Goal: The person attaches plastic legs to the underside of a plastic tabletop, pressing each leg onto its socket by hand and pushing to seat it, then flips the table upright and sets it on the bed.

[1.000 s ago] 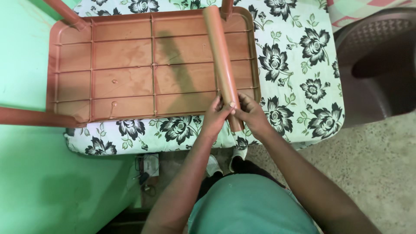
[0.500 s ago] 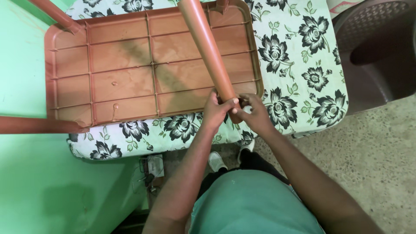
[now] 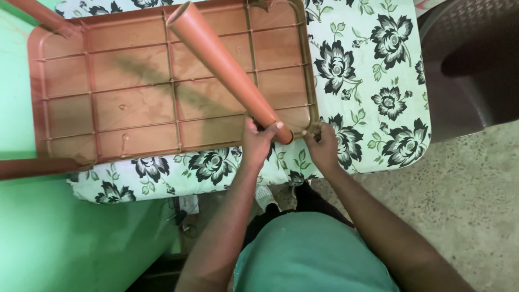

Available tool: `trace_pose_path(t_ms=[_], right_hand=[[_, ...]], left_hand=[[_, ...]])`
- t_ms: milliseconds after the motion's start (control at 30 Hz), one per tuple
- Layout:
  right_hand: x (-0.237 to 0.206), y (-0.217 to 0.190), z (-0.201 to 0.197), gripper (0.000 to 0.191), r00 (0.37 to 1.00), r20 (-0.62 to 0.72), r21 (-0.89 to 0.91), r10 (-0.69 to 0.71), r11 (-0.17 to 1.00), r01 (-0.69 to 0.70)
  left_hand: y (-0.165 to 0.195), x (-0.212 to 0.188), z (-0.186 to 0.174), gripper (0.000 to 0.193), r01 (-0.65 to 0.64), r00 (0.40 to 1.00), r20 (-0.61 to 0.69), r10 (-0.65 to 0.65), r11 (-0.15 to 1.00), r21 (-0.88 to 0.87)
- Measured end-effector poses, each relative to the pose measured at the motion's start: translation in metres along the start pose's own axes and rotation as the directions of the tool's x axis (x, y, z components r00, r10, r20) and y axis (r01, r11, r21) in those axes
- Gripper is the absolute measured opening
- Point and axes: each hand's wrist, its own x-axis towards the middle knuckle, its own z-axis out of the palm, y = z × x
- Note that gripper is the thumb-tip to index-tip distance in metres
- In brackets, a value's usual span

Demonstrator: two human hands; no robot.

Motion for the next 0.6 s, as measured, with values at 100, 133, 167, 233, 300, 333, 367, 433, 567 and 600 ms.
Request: trace_pose_path(t_ms=[100, 133, 167, 233, 300, 333, 367, 433, 567, 600], right_hand=[[0.006, 0.014, -0.002, 0.041, 0.999, -0.043, -0.051, 0.031, 0.998, -0.033], [0.008, 0.017, -0.002, 0.043, 0.994, -0.047, 0.039, 0.100, 0.994, -0.098], [0.009, 0.018, -0.001, 0.046, 0.985, -0.044, 0.128, 0.169, 0.978, -0.162], [0.010, 0.019, -0.004, 0.043, 0.958, 0.028, 0.230, 0.284, 0.931, -0.282], [0.012, 0.015, -0.007, 0.035, 0.921, 0.153, 0.259, 0.358, 0.885, -0.387], [0.012, 0.012, -0.006, 0.034, 0.884, 0.206, 0.262, 0.419, 0.847, -0.463], [0.012, 0.009, -0.005, 0.033, 0.838, 0.259, 0.257, 0.480, 0.802, -0.539], [0.014, 0.003, -0.003, 0.033, 0.786, 0.312, 0.263, 0.534, 0.746, -0.612], [0.012, -0.002, 0.000, 0.035, 0.766, 0.343, 0.305, 0.544, 0.706, -0.639], [0.013, -0.001, -0.001, 0.034, 0.763, 0.348, 0.320, 0.545, 0.696, -0.643]], left_hand=[[-0.010, 0.000, 0.007, 0.049, -0.035, 0.999, 0.022, 0.037, 0.996, -0.081], [-0.012, 0.001, 0.008, 0.049, -0.039, 0.999, 0.022, 0.041, 0.998, -0.057], [-0.014, 0.000, 0.010, 0.048, -0.042, 0.999, 0.021, 0.043, 0.999, -0.034], [-0.018, -0.002, 0.014, 0.045, -0.018, 1.000, 0.004, 0.018, 1.000, 0.019], [-0.020, -0.003, 0.018, 0.042, 0.024, 0.999, -0.024, -0.022, 0.996, 0.082], [-0.020, -0.005, 0.019, 0.042, -0.001, 1.000, -0.005, 0.002, 0.998, 0.067], [-0.020, -0.008, 0.020, 0.042, -0.022, 1.000, 0.013, 0.022, 0.998, 0.051], [-0.019, -0.011, 0.022, 0.043, -0.026, 0.999, 0.032, 0.025, 0.998, 0.050], [-0.015, -0.018, 0.022, 0.045, 0.039, 0.999, 0.018, -0.041, 0.994, 0.103], [-0.013, -0.018, 0.023, 0.045, 0.045, 0.999, 0.021, -0.048, 0.993, 0.113]])
